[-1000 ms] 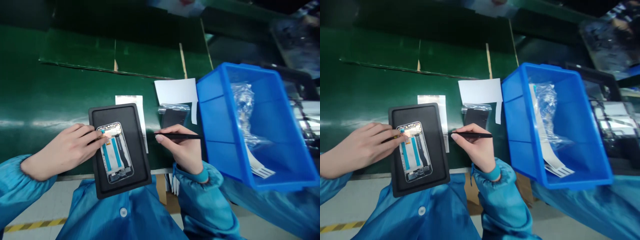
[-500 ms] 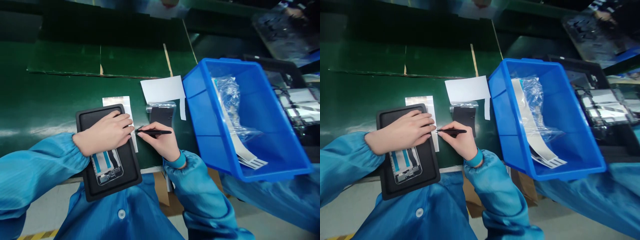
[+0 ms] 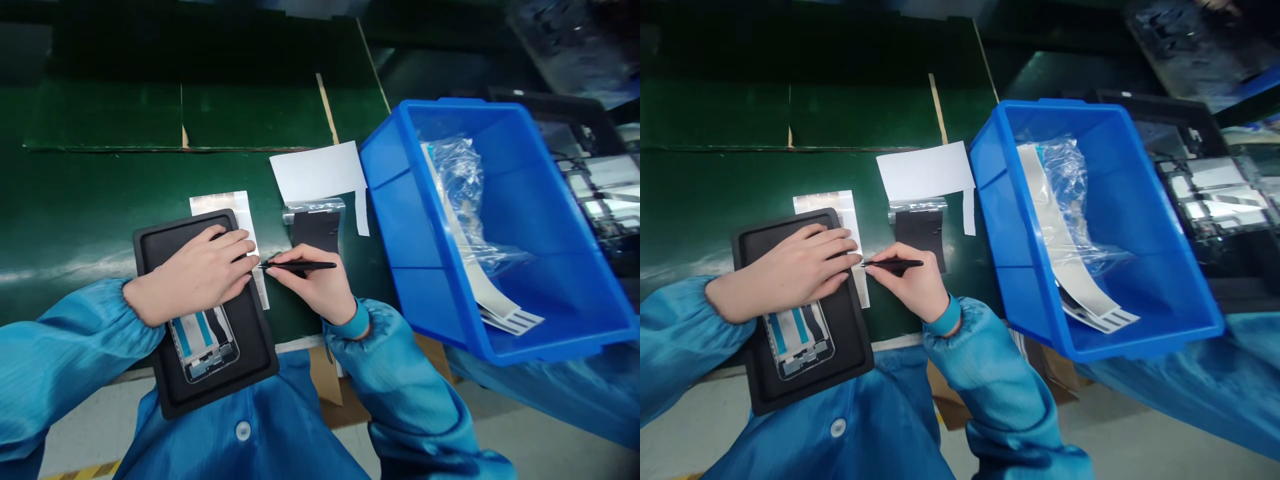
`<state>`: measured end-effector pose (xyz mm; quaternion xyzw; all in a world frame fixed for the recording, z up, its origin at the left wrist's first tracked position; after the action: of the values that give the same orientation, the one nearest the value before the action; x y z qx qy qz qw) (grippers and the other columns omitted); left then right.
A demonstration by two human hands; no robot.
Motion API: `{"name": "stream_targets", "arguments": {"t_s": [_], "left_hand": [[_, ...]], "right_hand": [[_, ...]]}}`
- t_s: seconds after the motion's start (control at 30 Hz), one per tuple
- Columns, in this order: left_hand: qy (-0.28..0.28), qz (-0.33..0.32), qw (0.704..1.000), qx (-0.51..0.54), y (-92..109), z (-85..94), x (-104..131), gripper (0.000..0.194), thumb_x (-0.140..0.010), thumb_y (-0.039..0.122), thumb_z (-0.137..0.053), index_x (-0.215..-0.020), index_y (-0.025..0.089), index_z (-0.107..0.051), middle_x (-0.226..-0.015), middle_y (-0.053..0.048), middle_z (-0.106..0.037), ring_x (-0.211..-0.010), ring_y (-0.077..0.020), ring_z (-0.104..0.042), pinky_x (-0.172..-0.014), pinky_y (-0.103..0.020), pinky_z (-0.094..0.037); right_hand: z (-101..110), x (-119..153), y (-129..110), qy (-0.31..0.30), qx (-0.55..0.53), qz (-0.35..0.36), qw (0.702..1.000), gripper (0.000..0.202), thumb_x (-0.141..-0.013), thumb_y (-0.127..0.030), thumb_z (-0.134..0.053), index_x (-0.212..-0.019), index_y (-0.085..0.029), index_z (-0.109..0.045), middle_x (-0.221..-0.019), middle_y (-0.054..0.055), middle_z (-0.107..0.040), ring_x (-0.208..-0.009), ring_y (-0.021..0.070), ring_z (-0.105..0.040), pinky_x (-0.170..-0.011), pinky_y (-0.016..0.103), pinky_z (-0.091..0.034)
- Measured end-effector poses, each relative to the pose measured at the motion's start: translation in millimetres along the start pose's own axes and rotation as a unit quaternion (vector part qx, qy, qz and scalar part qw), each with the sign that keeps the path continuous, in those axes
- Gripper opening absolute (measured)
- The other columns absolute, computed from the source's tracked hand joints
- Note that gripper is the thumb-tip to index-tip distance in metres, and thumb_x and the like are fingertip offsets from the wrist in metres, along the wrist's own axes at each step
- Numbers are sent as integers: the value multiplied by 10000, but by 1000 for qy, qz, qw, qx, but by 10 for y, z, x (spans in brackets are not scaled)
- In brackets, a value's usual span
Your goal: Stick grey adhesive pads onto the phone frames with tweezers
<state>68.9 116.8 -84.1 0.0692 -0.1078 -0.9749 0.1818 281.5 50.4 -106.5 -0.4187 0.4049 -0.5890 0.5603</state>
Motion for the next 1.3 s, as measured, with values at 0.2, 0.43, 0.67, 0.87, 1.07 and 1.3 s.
{"name": "stream_targets", "arguments": {"t_s": [0.2,0.43,0.67,0.87,1.07,1.3], "left_hand": [[-3,1,1000,-2,2,3,0,301,-975,260,-485,-1199,169,-665,-1248,-130,-658,-1237,-309,-564,-971,-460,-437],[-13,-5,1000,-12,-8,13,-13,318,-995,284,-446,-1188,156,-664,-1257,-135,-650,-1209,-298,-573,-963,-454,-437],[-6,-9,1000,-1,-37,35,15,283,-992,282,-463,-1137,144,-664,-1243,-133,-653,-1202,-279,-576,-996,-430,-433],[12,16,998,63,-74,55,54,274,-981,249,-477,-1153,137,-658,-1248,-125,-645,-1199,-267,-572,-1030,-435,-438],[50,57,969,233,-75,227,27,274,-942,364,-597,-1149,203,-676,-1216,-82,-644,-1113,-224,-585,-951,-365,-478],[76,98,942,312,-54,340,134,140,-925,280,-618,-881,210,-731,-1050,-28,-689,-972,-171,-627,-878,-312,-476]], "right_hand": [[-14,5,13,3,13,3,1000,167,-768,-373,-815,-824,-231,-747,-834,30,-779,-797,219,-744,-772,360,-619],[17,6,10,17,3,-5,1000,168,-741,-357,-842,-792,-222,-758,-809,32,-776,-763,214,-734,-760,360,-608],[69,38,7,31,-34,-22,999,194,-712,-344,-869,-776,-208,-746,-801,49,-778,-757,219,-741,-738,362,-609],[163,35,-48,60,-72,-18,995,214,-684,-329,-894,-772,-211,-738,-781,45,-778,-689,202,-742,-683,338,-621],[180,49,-236,25,-101,13,995,188,-678,-243,-899,-775,-232,-738,-783,24,-783,-723,199,-756,-681,304,-625],[31,84,-368,21,-123,15,992,196,-690,-203,-886,-812,-244,-739,-812,13,-789,-767,202,-766,-719,308,-639]]}}
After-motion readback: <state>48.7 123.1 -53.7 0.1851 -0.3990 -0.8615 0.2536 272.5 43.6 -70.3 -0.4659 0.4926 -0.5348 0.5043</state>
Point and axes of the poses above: each hand's wrist, its own x-axis away from the middle knuckle, its own z-axis out of the back of the hand, y = z × x, the point moved 1 cm from there along -x, towards the middle knuckle
